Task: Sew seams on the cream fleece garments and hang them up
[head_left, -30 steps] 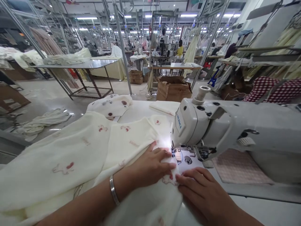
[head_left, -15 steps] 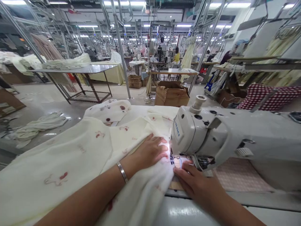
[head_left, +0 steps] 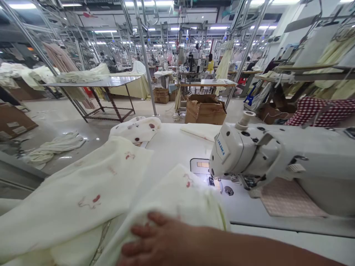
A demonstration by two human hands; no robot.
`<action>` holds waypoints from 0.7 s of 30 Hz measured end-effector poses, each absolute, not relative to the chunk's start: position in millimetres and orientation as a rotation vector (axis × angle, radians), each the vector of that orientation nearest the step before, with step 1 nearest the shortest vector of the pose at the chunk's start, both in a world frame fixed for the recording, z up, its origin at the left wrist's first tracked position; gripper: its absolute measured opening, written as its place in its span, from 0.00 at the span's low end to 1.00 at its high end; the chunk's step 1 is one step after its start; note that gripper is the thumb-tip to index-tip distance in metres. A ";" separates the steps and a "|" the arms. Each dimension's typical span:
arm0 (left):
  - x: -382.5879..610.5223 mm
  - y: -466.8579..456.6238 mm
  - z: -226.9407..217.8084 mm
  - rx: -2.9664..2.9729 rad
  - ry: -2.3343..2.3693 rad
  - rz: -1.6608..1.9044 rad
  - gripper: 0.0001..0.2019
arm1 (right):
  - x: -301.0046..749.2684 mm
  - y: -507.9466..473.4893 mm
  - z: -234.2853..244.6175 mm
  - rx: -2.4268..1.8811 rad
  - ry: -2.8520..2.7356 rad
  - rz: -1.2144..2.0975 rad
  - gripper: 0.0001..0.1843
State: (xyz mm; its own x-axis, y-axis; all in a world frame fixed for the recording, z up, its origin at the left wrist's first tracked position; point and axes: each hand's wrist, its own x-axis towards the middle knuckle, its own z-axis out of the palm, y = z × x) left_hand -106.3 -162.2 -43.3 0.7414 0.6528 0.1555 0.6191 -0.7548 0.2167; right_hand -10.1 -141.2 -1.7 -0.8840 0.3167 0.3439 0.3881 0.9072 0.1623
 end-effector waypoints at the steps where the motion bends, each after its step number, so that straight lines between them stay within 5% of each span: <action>1: -114.2 -166.6 -37.6 2.802 0.980 0.362 0.14 | -10.6 -125.5 -4.9 -0.577 -2.779 -0.279 0.25; 6: -147.3 -148.9 -15.5 2.818 1.077 0.417 0.18 | 19.4 -83.6 -2.0 -1.251 -2.474 -0.312 0.26; 13: -232.6 -102.9 -8.9 3.106 1.025 0.178 0.28 | 105.3 -211.5 4.6 -1.196 -2.403 -0.371 0.08; 19: -155.3 -125.0 40.0 2.856 1.105 0.117 0.13 | 126.8 -235.0 24.6 -1.150 -2.468 -0.079 0.05; 21: -112.7 -126.7 47.9 2.796 1.074 0.023 0.12 | 113.3 -230.0 31.9 -1.168 -2.488 -0.055 0.16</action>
